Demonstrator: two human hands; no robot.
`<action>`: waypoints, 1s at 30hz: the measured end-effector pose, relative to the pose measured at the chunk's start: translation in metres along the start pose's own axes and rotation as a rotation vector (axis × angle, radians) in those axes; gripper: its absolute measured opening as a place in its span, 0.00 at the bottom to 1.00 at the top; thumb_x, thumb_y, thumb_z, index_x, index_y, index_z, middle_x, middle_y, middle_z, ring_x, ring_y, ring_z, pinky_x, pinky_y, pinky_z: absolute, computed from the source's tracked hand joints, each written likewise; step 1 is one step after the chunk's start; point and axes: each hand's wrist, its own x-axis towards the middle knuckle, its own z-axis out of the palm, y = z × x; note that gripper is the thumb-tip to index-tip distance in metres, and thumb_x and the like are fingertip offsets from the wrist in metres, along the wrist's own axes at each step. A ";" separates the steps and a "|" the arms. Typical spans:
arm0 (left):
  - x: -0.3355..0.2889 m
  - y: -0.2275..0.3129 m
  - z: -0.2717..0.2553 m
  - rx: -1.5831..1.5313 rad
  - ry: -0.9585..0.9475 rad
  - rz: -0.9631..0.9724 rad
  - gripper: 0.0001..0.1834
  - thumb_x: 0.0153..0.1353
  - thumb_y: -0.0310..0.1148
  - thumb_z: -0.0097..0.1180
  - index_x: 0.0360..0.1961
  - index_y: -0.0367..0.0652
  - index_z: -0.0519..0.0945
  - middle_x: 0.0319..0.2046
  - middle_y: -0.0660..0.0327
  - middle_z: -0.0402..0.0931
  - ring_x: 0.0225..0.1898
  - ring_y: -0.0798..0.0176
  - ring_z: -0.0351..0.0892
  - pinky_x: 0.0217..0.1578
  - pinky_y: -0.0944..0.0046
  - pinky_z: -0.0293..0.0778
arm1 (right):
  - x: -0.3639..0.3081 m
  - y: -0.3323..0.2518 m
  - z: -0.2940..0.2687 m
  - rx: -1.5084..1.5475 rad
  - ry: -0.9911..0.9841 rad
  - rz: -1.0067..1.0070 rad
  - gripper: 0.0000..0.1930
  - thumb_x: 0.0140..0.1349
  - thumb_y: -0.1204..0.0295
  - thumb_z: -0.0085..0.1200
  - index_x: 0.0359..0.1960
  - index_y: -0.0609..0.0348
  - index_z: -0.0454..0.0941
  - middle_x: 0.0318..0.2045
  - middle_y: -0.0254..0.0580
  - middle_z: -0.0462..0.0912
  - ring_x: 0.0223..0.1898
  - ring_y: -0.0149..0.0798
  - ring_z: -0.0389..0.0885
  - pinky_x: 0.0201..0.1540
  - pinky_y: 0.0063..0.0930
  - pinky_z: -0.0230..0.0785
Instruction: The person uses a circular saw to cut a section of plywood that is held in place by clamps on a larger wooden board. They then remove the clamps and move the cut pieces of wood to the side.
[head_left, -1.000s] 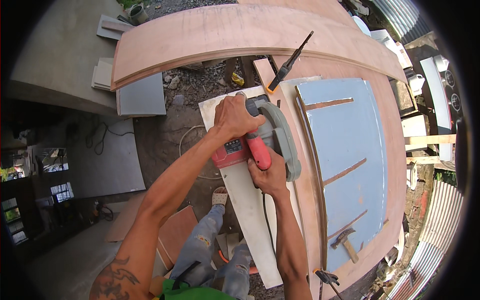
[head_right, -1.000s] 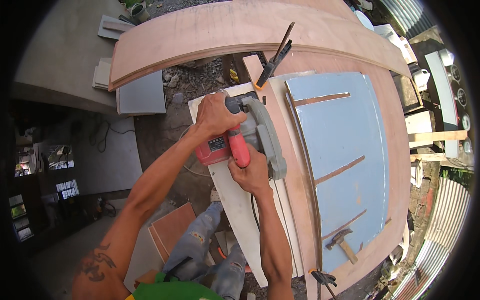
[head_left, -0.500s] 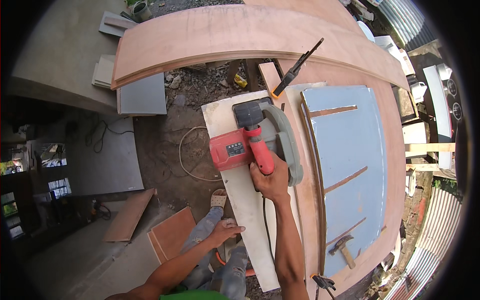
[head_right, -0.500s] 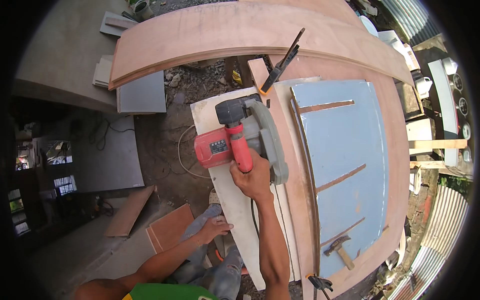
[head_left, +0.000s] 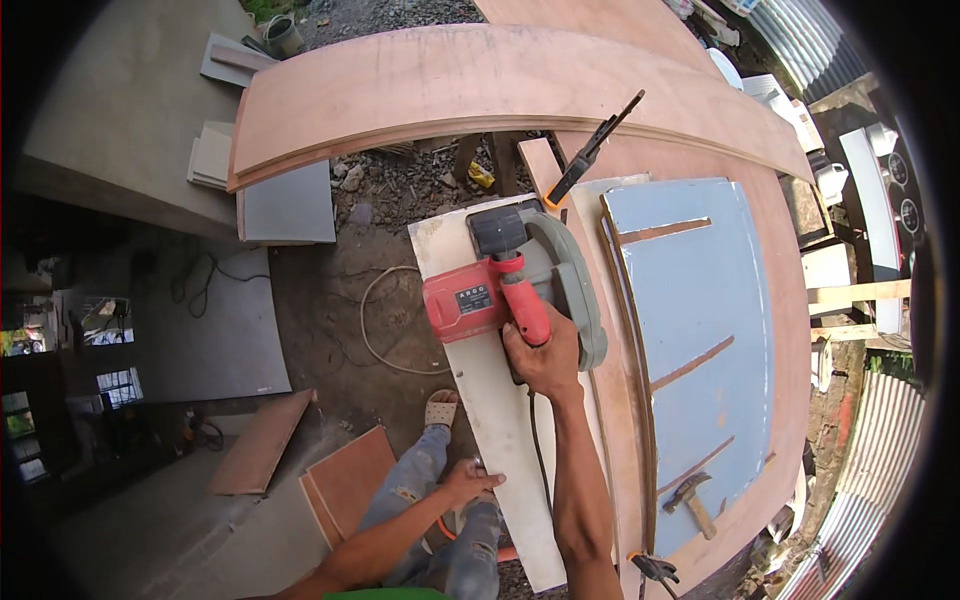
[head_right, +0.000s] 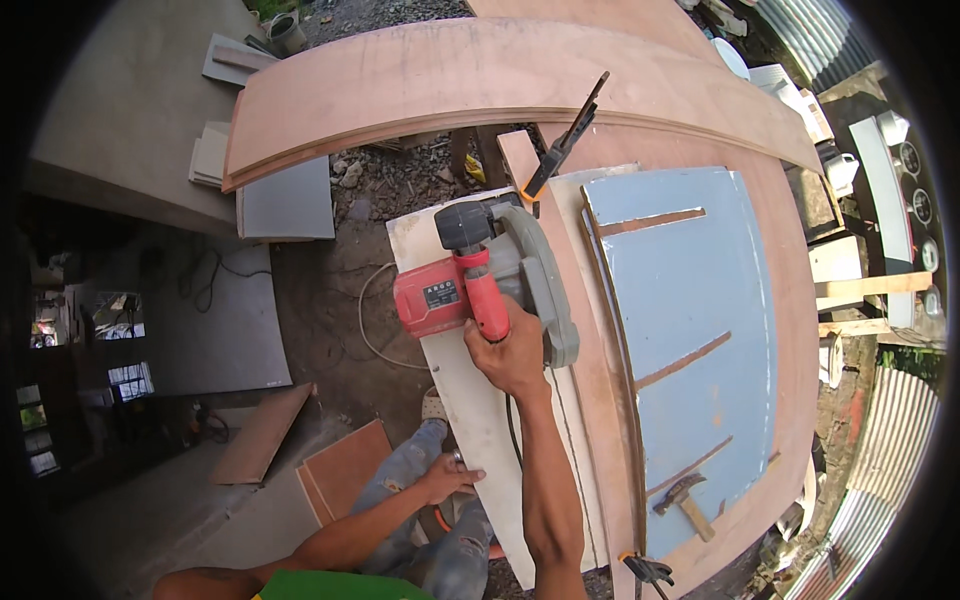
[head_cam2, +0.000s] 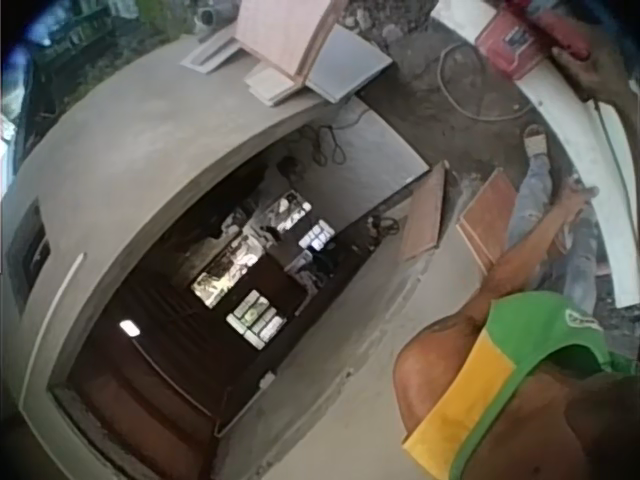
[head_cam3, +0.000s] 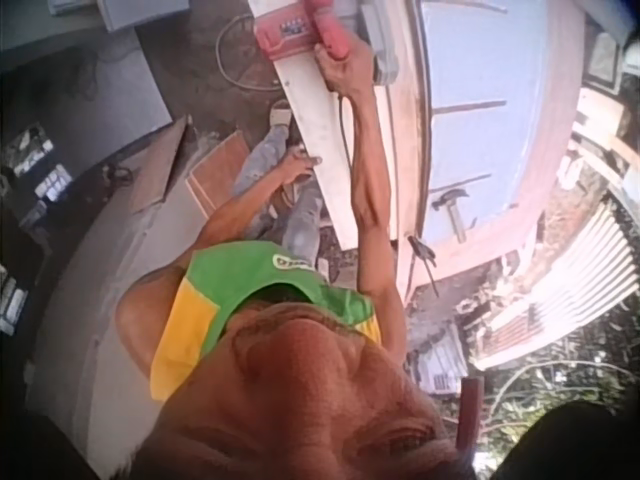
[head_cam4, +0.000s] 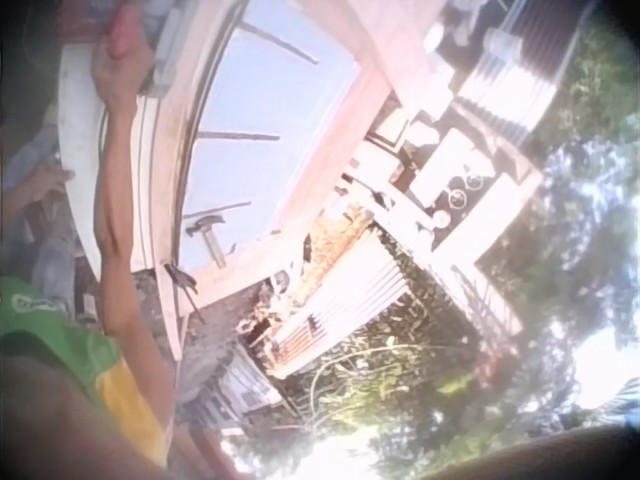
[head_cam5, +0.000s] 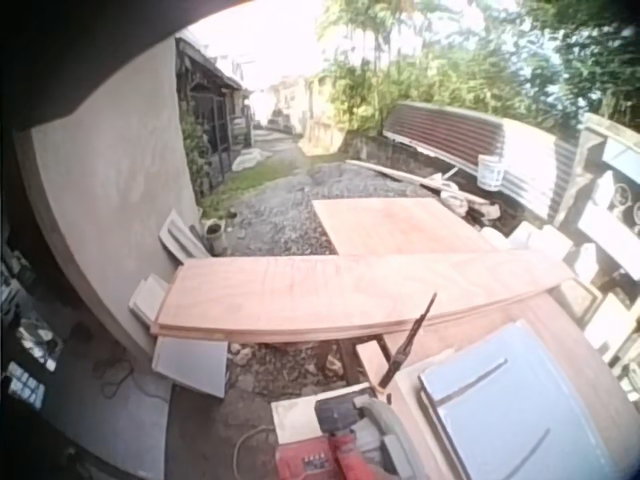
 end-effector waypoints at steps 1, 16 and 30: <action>-0.001 0.001 0.000 -0.002 -0.009 0.009 0.20 0.59 0.28 0.65 0.51 0.36 0.75 0.42 0.57 0.82 0.44 0.59 0.83 0.45 0.54 0.81 | 0.001 -0.001 0.001 0.002 0.002 -0.001 0.10 0.54 0.72 0.59 0.37 0.63 0.77 0.22 0.35 0.76 0.25 0.30 0.72 0.32 0.27 0.68; -0.009 0.012 0.004 -0.029 -0.026 0.003 0.17 0.59 0.30 0.65 0.48 0.36 0.77 0.39 0.60 0.82 0.41 0.61 0.83 0.44 0.57 0.82 | 0.018 -0.001 0.008 0.031 0.022 -0.027 0.08 0.53 0.72 0.59 0.32 0.62 0.76 0.21 0.44 0.75 0.22 0.37 0.72 0.31 0.31 0.69; 0.005 -0.004 -0.002 -0.054 -0.039 -0.008 0.17 0.58 0.31 0.66 0.45 0.34 0.77 0.36 0.59 0.82 0.40 0.62 0.82 0.41 0.57 0.81 | 0.047 -0.006 0.014 -0.020 0.009 -0.027 0.12 0.54 0.73 0.57 0.40 0.64 0.78 0.23 0.38 0.77 0.26 0.33 0.74 0.34 0.29 0.69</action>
